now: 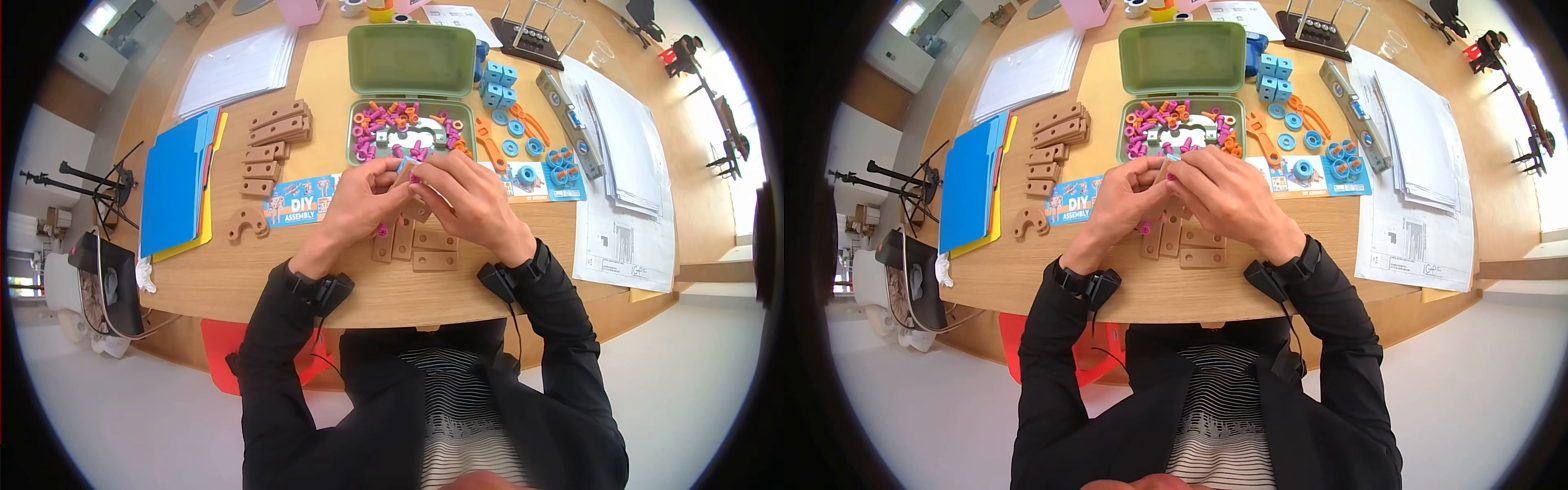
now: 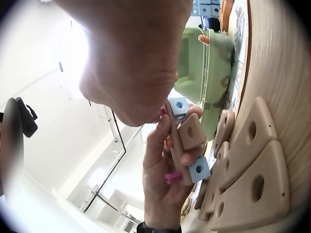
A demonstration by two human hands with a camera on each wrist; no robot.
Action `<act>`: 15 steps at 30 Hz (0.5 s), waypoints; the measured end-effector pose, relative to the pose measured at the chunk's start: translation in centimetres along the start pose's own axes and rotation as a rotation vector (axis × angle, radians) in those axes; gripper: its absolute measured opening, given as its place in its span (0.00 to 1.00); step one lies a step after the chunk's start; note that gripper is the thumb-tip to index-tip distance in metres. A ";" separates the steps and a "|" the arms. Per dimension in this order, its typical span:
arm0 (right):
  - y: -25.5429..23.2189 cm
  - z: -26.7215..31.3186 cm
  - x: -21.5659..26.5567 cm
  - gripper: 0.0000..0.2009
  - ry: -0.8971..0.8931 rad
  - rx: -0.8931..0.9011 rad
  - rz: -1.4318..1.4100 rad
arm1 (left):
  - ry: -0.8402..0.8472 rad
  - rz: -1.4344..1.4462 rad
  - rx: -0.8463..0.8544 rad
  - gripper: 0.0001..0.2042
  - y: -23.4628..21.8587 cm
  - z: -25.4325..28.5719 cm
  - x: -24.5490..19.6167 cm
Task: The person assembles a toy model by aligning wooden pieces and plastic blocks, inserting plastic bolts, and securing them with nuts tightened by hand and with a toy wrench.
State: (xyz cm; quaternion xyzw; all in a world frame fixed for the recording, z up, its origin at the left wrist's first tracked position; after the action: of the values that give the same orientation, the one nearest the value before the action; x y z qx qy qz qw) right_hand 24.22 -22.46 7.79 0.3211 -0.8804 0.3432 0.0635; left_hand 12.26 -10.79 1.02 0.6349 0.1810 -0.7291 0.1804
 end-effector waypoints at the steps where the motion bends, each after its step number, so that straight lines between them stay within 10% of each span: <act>1: 0.0 0.0 0.1 0.17 0.001 0.000 0.000 | -0.001 0.005 0.006 0.23 0.0 0.0 0.0; 15: -0.1 -0.2 0.2 0.17 0.014 0.018 0.010 | -0.002 -0.001 0.000 0.23 -0.2 -0.2 0.5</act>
State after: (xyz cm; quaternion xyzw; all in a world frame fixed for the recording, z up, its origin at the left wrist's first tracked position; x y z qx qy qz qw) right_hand 24.04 -22.50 8.06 0.3150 -0.8783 0.3537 0.0650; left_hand 12.26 -10.56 0.50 0.6341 0.1811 -0.7299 0.1802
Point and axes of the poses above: each hand's wrist, its own z-axis away from the middle knuckle, its own y-axis out of the palm, x = y × z, the point moved 6 cm from there along -z, towards the middle knuckle, and after that the axes turned 11 degrees about -z, right-handed, at the moved point
